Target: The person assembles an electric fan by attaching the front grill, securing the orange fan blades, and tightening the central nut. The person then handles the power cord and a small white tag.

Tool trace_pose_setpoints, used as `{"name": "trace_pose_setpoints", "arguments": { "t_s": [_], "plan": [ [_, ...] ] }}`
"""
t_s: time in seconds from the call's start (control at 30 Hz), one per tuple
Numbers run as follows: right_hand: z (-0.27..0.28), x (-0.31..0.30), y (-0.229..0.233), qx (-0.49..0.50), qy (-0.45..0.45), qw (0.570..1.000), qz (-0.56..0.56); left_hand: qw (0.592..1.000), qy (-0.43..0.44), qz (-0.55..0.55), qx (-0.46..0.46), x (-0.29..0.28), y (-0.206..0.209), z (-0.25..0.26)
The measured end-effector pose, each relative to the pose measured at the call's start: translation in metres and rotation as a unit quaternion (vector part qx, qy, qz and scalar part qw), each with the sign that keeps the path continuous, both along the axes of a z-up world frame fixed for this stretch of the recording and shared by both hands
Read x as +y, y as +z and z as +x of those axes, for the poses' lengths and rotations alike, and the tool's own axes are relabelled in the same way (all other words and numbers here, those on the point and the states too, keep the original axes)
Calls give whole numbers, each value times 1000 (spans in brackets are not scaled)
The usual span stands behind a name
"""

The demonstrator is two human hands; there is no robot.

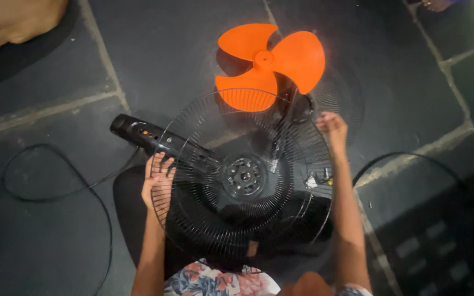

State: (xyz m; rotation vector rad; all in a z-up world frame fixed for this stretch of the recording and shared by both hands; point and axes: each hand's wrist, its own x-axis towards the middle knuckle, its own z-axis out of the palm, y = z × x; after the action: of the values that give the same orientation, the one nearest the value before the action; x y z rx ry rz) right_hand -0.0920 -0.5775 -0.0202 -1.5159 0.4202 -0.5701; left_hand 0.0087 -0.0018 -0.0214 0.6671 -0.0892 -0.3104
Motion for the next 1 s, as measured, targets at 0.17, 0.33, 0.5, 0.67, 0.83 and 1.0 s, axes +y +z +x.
{"name": "trace_pose_setpoints", "arguments": {
  "t_s": [0.17, 0.33, 0.5, 0.67, 0.83, 1.0],
  "plan": [
    [25, -30, 47, 71, 80, 993, -56, 1000, 5, -17, 21, -3, 2, 1],
    [107, -31, 45, 216, 179, 955, -93, 1000, 14, -14, 11, -5, 7, 0],
    [179, -24, 23, 353, 197, 898, -173, 999, 18, -23, 29, -7, 13, 0],
    [225, -1, 12, 478, 300, 807, -172, 999, 12, -8, 33, -5, 16, 2],
    [234, 15, 15, 488, 265, 815, -165, 999, 15, -14, 33, -8, 24, 0],
    [225, 8, 19, 416, 248, 869, -97, 1000, 23, -1, 14, -10, 21, 4]
  ]
}}
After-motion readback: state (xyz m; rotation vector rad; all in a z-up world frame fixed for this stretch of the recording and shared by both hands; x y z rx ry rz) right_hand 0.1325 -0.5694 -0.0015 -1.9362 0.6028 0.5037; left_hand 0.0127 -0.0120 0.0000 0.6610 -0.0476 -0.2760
